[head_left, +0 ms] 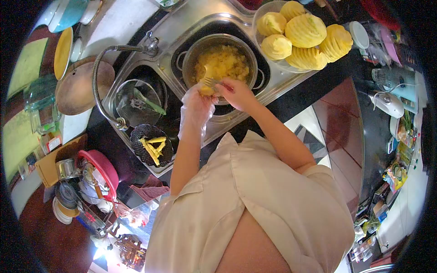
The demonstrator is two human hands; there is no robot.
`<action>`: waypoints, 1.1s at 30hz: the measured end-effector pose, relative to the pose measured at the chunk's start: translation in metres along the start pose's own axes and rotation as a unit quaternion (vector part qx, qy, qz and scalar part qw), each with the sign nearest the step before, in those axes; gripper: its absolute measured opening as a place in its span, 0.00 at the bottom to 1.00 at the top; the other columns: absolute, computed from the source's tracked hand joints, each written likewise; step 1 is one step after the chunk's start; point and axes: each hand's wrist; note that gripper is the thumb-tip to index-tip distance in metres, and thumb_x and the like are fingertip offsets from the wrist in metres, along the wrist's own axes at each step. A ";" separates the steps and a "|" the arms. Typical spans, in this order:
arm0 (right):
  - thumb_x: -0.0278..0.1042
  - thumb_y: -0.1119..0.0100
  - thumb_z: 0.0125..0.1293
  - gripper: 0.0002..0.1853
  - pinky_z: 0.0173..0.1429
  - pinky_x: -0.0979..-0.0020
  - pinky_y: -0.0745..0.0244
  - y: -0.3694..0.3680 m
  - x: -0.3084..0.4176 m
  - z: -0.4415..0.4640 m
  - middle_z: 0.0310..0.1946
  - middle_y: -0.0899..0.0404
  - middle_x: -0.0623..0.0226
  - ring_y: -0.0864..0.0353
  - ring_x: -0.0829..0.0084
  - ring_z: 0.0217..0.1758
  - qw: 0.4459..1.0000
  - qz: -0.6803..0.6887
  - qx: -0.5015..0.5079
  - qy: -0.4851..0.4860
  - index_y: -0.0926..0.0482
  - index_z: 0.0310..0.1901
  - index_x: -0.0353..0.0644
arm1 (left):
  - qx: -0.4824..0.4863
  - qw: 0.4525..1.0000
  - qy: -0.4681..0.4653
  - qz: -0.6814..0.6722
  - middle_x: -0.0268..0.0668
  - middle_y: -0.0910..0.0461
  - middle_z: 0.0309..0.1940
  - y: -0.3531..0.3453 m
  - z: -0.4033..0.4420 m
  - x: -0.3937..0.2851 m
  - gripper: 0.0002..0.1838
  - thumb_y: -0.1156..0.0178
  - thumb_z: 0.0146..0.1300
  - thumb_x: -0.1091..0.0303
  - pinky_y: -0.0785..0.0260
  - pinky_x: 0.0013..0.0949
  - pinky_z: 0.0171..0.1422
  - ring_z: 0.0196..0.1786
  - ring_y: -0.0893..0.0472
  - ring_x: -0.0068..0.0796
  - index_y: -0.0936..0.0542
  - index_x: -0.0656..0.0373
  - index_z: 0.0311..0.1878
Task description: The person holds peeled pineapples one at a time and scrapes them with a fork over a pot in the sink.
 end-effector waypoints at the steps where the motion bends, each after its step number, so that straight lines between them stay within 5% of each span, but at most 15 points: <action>1: 0.45 0.48 0.63 0.15 0.36 0.61 0.29 0.000 0.000 0.000 0.27 0.22 0.56 0.23 0.58 0.30 1.000 -0.018 0.003 0.008 0.22 0.37 0.40 | -0.010 1.000 -0.010 -0.001 0.41 0.21 0.35 -0.001 0.000 0.001 0.13 0.51 0.64 0.64 0.25 0.33 0.32 0.32 0.21 0.32 0.26 0.64 0.43; 8: 0.47 0.48 0.62 0.15 0.37 0.55 0.29 -0.005 -0.002 0.005 0.28 0.22 0.54 0.23 0.51 0.33 0.998 -0.066 0.015 0.011 0.23 0.35 0.42 | 0.013 1.000 -0.003 -0.028 0.40 0.21 0.36 -0.008 -0.012 0.006 0.10 0.47 0.61 0.67 0.25 0.32 0.35 0.33 0.21 0.33 0.25 0.64 0.41; 9: 0.47 0.48 0.62 0.15 0.37 0.55 0.29 -0.007 -0.003 0.005 0.28 0.22 0.54 0.23 0.51 0.33 0.998 -0.065 0.016 0.012 0.23 0.35 0.42 | -0.015 0.977 -0.091 0.192 0.41 0.21 0.35 -0.014 -0.021 0.006 0.08 0.47 0.60 0.69 0.25 0.31 0.35 0.33 0.22 0.33 0.25 0.65 0.38; 11: 0.47 0.48 0.62 0.15 0.36 0.53 0.31 -0.010 -0.004 0.004 0.27 0.23 0.53 0.23 0.50 0.33 0.993 -0.105 -0.005 0.059 0.24 0.32 0.42 | -0.041 0.899 -0.173 0.400 0.42 0.22 0.35 -0.015 -0.023 0.007 0.07 0.47 0.59 0.71 0.26 0.31 0.35 0.33 0.22 0.34 0.25 0.66 0.36; 13: 0.47 0.48 0.62 0.15 0.36 0.52 0.31 -0.011 -0.006 0.004 0.27 0.24 0.54 0.24 0.49 0.33 0.990 -0.123 -0.009 0.071 0.25 0.31 0.42 | -0.088 0.995 -0.018 0.042 0.44 0.23 0.32 -0.007 -0.014 0.011 0.06 0.47 0.57 0.73 0.27 0.29 0.35 0.31 0.23 0.34 0.27 0.68 0.32; 17: 0.45 0.48 0.62 0.14 0.36 0.52 0.31 -0.014 -0.004 0.004 0.27 0.24 0.53 0.24 0.49 0.33 0.986 -0.147 -0.008 0.075 0.25 0.31 0.41 | -0.075 0.997 -0.024 -0.017 0.46 0.24 0.29 0.004 -0.009 0.017 0.06 0.47 0.56 0.74 0.26 0.30 0.34 0.31 0.23 0.34 0.27 0.70 0.30; 20: 0.45 0.48 0.62 0.14 0.36 0.52 0.31 -0.018 -0.002 0.007 0.27 0.23 0.54 0.24 0.48 0.33 0.988 -0.123 -0.017 0.088 0.25 0.32 0.42 | -0.116 0.991 -0.014 -0.061 0.35 0.27 0.23 0.004 -0.006 0.014 0.08 0.47 0.60 0.69 0.33 0.25 0.24 0.21 0.27 0.25 0.27 0.62 0.29; 22: 0.45 0.48 0.62 0.14 0.37 0.52 0.30 -0.020 -0.003 0.010 0.28 0.23 0.53 0.23 0.48 0.34 0.990 -0.111 -0.021 0.087 0.24 0.33 0.42 | -0.027 0.999 0.012 0.014 0.34 0.26 0.23 0.011 -0.003 0.011 0.08 0.47 0.61 0.67 0.33 0.25 0.22 0.21 0.28 0.25 0.27 0.61 0.30; 25: 0.45 0.49 0.63 0.13 0.37 0.51 0.30 -0.021 -0.013 0.019 0.29 0.22 0.53 0.23 0.49 0.34 0.989 -0.111 -0.037 0.088 0.23 0.35 0.43 | -0.119 0.992 -0.008 0.031 0.35 0.29 0.19 0.010 -0.003 0.016 0.08 0.49 0.57 0.67 0.32 0.28 0.22 0.19 0.28 0.28 0.26 0.63 0.34; 31: 0.45 0.52 0.65 0.14 0.38 0.50 0.28 -0.014 -0.033 0.043 0.29 0.20 0.55 0.21 0.50 0.33 0.976 -0.199 -0.035 0.082 0.21 0.39 0.47 | -0.158 0.986 0.028 -0.036 0.35 0.30 0.19 -0.006 -0.017 0.008 0.10 0.49 0.59 0.66 0.36 0.26 0.20 0.16 0.34 0.25 0.26 0.64 0.35; 33: 0.46 0.53 0.65 0.15 0.39 0.50 0.27 -0.006 -0.042 0.048 0.30 0.19 0.55 0.20 0.50 0.34 0.965 -0.247 -0.052 0.069 0.21 0.41 0.47 | -0.102 0.994 0.021 -0.043 0.35 0.30 0.19 -0.005 -0.025 0.002 0.10 0.49 0.59 0.66 0.36 0.25 0.20 0.16 0.33 0.25 0.26 0.64 0.36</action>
Point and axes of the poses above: each hand's wrist, its own z-axis towards the middle knuckle, its own y-axis out of the back of the hand, x = y × z
